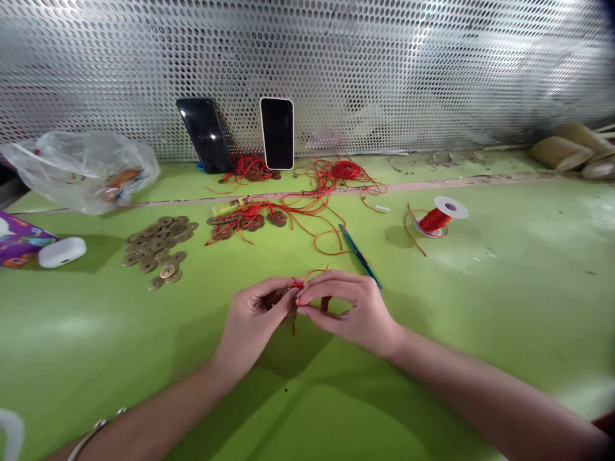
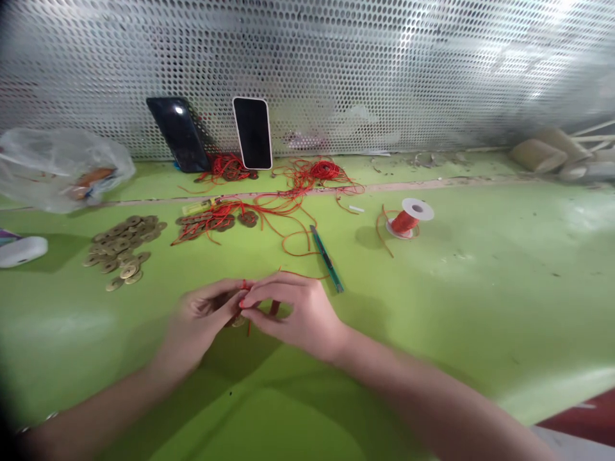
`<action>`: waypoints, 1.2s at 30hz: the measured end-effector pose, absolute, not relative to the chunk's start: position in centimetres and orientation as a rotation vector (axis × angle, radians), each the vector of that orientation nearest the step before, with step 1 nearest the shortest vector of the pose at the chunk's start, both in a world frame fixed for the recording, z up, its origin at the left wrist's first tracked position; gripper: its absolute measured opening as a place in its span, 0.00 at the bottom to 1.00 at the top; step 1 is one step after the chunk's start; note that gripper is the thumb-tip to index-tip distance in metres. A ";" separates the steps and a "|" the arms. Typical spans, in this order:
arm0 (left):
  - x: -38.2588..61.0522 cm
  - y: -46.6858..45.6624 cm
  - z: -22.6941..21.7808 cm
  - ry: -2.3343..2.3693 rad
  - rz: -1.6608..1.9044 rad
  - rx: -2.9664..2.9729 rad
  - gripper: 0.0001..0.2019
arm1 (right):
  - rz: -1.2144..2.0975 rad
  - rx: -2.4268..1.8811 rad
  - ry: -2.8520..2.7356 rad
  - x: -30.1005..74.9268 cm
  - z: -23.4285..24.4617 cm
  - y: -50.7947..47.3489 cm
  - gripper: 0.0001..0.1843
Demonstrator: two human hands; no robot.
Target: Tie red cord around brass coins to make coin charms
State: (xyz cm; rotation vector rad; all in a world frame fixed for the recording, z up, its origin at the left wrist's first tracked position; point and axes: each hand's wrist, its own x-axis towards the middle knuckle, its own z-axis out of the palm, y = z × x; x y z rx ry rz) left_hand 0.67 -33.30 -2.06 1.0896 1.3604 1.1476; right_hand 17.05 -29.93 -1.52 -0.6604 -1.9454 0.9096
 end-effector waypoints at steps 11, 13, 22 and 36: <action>0.7 -33.6 -2.2 1.376 1.148 1.138 0.08 | 0.871 -0.767 -1.969 17.1 -2.5 -29.9 0.05; 0.7 -33.5 -2.2 1.373 1.154 1.126 0.08 | 0.829 -0.778 -2.022 17.2 -2.6 -29.9 0.04; 0.8 -33.4 -1.9 1.381 1.147 1.115 0.08 | 0.741 -0.928 -2.126 17.2 -2.6 -30.0 0.10; 0.8 -33.6 -2.0 1.356 1.080 1.234 0.09 | 0.936 -0.924 -1.991 17.2 -1.9 -29.8 0.11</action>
